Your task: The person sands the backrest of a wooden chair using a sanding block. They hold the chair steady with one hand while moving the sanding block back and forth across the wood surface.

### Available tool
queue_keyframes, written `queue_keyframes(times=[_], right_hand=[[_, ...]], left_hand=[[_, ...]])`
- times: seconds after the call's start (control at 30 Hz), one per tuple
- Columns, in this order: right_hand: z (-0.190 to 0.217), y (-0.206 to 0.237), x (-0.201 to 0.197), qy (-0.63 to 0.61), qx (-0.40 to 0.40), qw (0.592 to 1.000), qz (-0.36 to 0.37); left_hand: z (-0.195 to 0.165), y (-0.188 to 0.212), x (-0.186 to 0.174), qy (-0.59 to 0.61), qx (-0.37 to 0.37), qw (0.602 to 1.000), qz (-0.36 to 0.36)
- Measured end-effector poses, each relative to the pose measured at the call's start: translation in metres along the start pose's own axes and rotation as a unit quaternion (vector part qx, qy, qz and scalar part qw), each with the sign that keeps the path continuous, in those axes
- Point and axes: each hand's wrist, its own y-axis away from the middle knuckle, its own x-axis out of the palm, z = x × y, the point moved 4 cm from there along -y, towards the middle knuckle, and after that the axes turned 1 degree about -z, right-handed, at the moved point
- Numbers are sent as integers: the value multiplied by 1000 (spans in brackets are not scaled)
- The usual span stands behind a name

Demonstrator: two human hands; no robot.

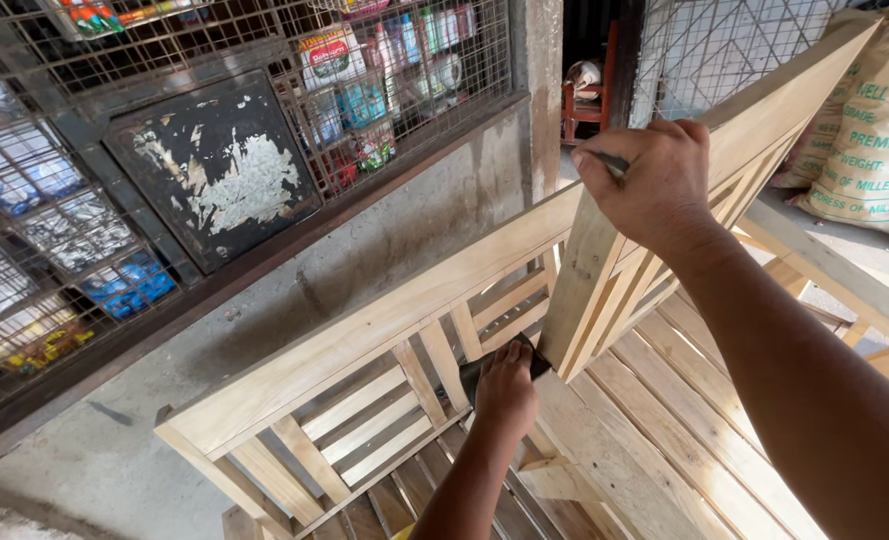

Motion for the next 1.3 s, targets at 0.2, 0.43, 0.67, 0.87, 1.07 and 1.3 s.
queue_keyframes(times=[0.2, 0.43, 0.67, 0.87, 1.07, 1.3], right_hand=[[2, 0, 0, 18, 25, 999, 20], [6, 0, -5, 12, 15, 1000, 18], [5, 0, -4, 14, 22, 999, 21], [6, -1, -4, 0, -5, 1000, 7], [11, -2, -10, -30, -20, 999, 7], [0, 6, -44, -142, -195, 966, 89]], left_hand=[[5, 13, 1, 13, 31, 999, -29], [5, 2, 13, 8, 13, 999, 29], [-4, 31, 22, -61, 29, 998, 8], [-14, 9, 21, -55, -8, 998, -41], [-38, 57, 44, -59, 26, 997, -52], [-57, 32, 25, -93, -91, 990, -61]])
